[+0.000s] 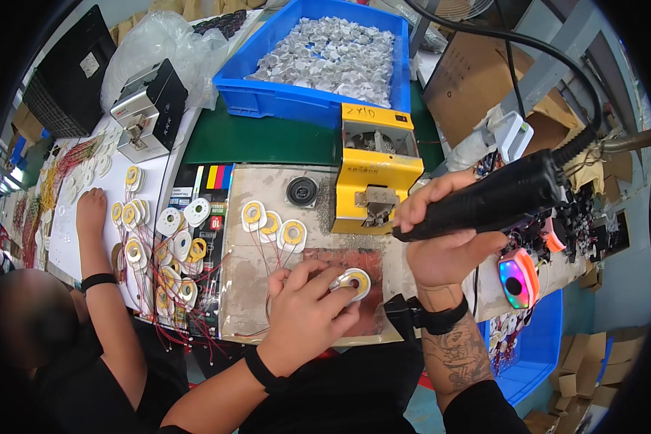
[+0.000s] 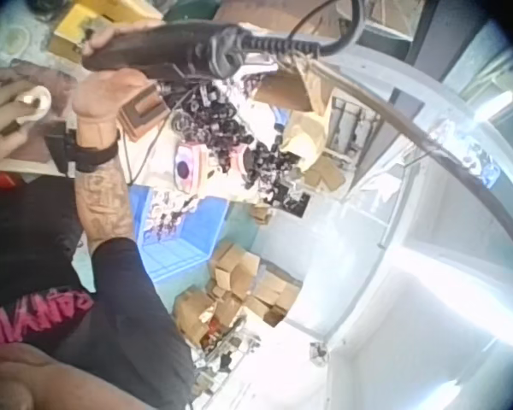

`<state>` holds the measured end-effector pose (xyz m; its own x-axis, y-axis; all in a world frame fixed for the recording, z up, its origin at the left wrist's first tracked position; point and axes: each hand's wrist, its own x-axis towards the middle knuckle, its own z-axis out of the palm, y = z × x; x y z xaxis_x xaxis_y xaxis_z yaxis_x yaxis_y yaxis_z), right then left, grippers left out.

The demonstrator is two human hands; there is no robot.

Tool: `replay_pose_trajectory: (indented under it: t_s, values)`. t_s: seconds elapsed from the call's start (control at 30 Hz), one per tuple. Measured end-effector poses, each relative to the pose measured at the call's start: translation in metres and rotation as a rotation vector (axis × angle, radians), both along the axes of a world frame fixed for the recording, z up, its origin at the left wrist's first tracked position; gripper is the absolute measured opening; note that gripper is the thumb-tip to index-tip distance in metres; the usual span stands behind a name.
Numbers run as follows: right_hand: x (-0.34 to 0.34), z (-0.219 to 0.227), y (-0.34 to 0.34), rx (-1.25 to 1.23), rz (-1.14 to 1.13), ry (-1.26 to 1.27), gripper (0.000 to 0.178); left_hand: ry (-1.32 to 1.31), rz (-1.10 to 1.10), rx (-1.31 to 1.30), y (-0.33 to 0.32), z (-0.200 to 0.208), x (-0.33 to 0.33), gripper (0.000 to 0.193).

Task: Manually assemble circular electronic components with attached wires at a factory workbench.

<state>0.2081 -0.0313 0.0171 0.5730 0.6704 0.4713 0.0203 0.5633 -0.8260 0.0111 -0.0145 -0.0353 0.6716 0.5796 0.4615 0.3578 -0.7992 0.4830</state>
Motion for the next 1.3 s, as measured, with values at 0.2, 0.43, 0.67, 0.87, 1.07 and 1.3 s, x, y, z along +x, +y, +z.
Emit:
replay_pose_trajectory:
  t_s: [0.2, 0.43, 0.67, 0.87, 1.07, 1.3]
  values:
    - [0.003, -0.004, 0.022, -0.139, -0.1, -0.143, 0.099, -0.053, 0.074, -0.028, 0.0, -0.026, 0.012, 0.024]
    - [0.016, -0.024, 0.032, -0.157, 0.007, -0.141, 0.1, -0.054, 0.075, -0.057, 0.002, -0.026, 0.01, 0.027]
    - [0.008, -0.016, 0.025, -0.219, -0.053, -0.161, 0.1, -0.082, 0.061, -0.091, 0.003, -0.028, 0.01, 0.025]
    - [-0.004, -0.013, 0.001, -0.162, 0.071, -0.02, 0.098, -0.077, 0.063, -0.082, 0.005, -0.032, 0.011, 0.025]
    - [-0.023, -0.014, -0.015, -0.274, 0.094, 0.007, 0.104, -0.083, 0.076, -0.052, 0.006, -0.034, 0.011, 0.026]
    - [-0.03, -0.02, -0.016, -0.287, 0.085, 0.053, 0.106, -0.087, 0.078, -0.06, 0.004, -0.032, 0.011, 0.027]
